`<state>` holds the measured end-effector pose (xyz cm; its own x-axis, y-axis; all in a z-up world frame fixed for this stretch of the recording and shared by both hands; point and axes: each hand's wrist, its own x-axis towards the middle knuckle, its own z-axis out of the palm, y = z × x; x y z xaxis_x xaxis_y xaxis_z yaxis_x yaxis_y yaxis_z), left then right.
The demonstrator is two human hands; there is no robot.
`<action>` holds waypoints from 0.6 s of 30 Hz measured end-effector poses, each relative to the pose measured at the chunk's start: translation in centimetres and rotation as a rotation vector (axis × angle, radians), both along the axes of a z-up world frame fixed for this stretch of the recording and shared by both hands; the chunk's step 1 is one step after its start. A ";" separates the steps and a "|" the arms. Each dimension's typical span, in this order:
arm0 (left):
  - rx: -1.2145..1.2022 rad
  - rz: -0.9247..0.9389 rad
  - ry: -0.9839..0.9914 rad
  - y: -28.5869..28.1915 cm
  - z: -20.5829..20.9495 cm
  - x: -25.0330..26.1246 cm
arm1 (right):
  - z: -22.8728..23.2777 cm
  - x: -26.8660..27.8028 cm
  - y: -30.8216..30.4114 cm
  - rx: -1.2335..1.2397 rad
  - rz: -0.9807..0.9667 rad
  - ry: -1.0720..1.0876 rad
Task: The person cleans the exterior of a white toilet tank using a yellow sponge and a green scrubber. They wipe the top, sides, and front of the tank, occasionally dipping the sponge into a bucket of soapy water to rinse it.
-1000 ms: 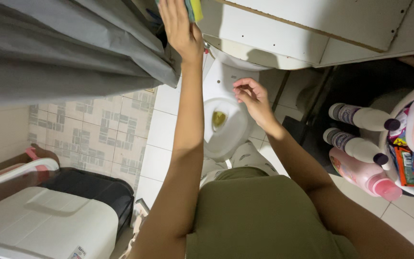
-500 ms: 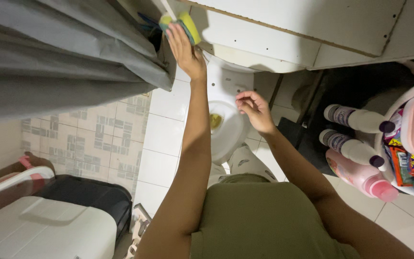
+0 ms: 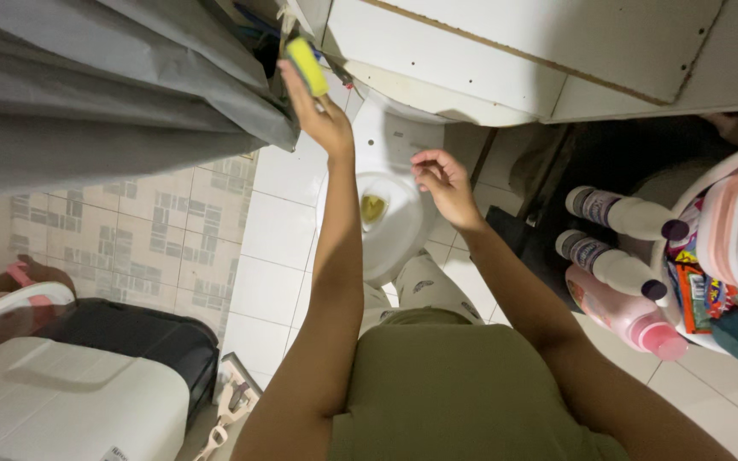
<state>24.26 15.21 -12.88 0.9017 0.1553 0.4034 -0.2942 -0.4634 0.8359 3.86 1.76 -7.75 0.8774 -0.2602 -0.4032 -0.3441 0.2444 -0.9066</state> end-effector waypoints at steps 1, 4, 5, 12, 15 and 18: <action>-0.050 0.031 -0.089 0.0 1.5 0.3 | 0.0 -0.1 0.1 0.004 -0.006 0.005; -0.275 0.060 -0.141 -1.0 6.3 1.5 | -0.5 -0.6 0.3 0.026 -0.008 0.012; -0.281 0.060 -0.212 -1.4 7.9 2.1 | -0.8 -0.7 0.5 0.036 -0.007 0.006; -0.151 -0.007 -0.307 -4.6 11.3 2.4 | -2.9 -1.3 1.2 0.002 0.023 0.038; -0.151 0.006 -0.244 -5.5 9.4 2.2 | -3.4 -0.9 1.3 0.058 0.010 -0.010; -0.131 0.024 -0.160 -5.4 6.6 1.6 | -3.5 -0.4 0.9 0.061 0.014 -0.042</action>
<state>25.86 9.83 -6.31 0.8231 0.2363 0.5164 -0.4183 -0.3627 0.8328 3.50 2.71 -11.29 0.8972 -0.2243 -0.3805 -0.3096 0.2950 -0.9039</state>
